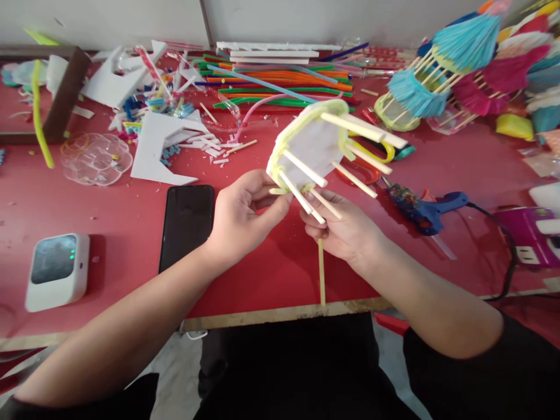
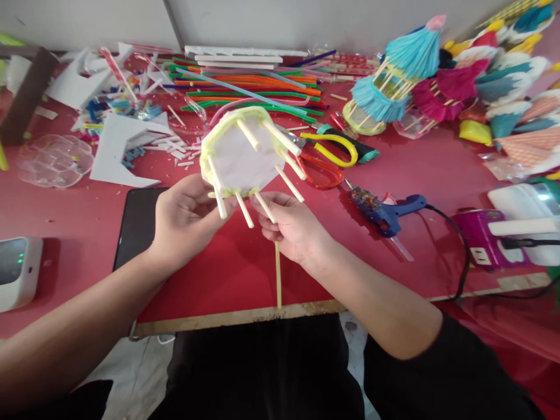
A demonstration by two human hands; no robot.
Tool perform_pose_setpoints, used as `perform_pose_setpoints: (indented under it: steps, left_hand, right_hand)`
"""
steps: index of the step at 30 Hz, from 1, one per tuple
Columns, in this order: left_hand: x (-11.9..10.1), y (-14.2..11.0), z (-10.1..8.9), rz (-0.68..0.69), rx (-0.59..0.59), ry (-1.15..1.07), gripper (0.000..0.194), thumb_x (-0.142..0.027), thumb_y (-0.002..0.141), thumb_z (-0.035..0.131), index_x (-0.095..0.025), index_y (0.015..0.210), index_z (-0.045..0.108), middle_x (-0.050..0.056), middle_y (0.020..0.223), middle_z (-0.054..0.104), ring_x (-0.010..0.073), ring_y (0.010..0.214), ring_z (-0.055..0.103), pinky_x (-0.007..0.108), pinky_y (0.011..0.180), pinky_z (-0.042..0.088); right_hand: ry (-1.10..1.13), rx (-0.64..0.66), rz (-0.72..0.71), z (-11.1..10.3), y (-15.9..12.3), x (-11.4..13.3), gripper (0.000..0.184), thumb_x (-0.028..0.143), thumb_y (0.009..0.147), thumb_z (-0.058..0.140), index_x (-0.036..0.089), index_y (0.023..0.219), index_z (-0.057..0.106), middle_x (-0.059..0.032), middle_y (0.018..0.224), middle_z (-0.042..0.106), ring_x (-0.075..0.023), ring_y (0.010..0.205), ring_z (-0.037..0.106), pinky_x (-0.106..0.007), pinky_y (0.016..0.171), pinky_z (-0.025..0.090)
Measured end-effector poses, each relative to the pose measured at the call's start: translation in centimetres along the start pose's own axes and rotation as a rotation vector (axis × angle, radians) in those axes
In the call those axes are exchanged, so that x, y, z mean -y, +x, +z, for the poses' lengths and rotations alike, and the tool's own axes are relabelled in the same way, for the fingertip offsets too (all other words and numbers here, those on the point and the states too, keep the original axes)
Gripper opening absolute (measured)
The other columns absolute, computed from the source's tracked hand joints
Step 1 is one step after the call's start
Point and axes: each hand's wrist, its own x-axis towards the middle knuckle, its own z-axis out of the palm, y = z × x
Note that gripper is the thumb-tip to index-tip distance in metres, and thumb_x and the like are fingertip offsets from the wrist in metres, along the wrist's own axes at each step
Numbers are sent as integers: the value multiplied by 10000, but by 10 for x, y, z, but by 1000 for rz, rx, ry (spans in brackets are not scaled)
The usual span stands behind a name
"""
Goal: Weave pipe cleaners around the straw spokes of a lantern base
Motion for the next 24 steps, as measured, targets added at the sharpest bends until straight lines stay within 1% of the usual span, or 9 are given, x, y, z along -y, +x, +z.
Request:
perform_pose_setpoints:
  steps: [6,9,11,13,15,16,18,21,24]
  left_hand:
    - [3,-1,-1,15,-3,-43,136,-264,817,764,-205,893,667,32,915,795,199,920,769,274,842,599]
    - [5,0,-2,54,13,-61,170,-277,803,786,-197,899,670,38,921,800,203,916,773,274,827,606]
    - [6,1,-2,64,13,-64,188,-297,798,797,-193,898,676,41,913,803,209,901,775,274,789,614]
    - [6,2,-2,42,5,-66,190,-310,801,800,-190,899,690,41,876,801,209,864,776,269,737,616]
    - [6,4,-2,-11,0,-85,200,-315,796,809,-182,908,711,46,865,801,209,852,776,271,734,619]
    - [6,5,-3,-40,-1,-105,209,-316,789,816,-175,911,721,53,876,802,209,860,776,276,756,622]
    - [6,7,-3,-98,1,-155,227,-315,771,833,-160,904,735,66,903,806,210,882,776,286,810,624]
    - [7,9,-5,-163,2,-219,243,-318,744,856,-144,874,745,72,883,805,201,855,776,282,815,622]
    - [7,11,-7,-223,9,-268,245,-306,728,865,-138,865,751,69,841,800,184,801,770,270,784,623]
  right_hand:
    - [29,-32,35,3,-2,2,488,453,541,934,225,617,508,130,491,299,-33,417,183,-227,352,115]
    - [37,-49,54,6,-5,6,502,405,513,938,224,600,478,132,487,288,-27,425,180,-220,361,106]
    - [42,-64,60,7,-7,8,523,405,497,938,223,583,455,129,485,291,-23,429,193,-210,368,114]
    - [41,-83,64,7,-7,9,534,417,482,938,224,571,448,127,479,295,-21,428,214,-204,371,127]
    - [19,-108,48,6,-7,8,509,406,482,935,225,571,467,128,468,294,-22,419,232,-204,367,139]
    - [-2,-123,22,5,-6,7,484,391,495,931,224,576,484,130,463,293,-23,412,239,-205,364,150]
    - [-62,-162,-82,3,-6,5,418,370,551,915,217,597,529,126,466,321,-25,401,262,-210,363,187]
    - [-212,-211,-297,1,-9,2,298,366,680,865,204,670,615,95,511,438,-36,414,339,-215,378,250]
    - [-466,-292,-554,0,-13,-1,183,321,769,814,208,736,674,66,568,523,-59,485,430,-218,435,336]
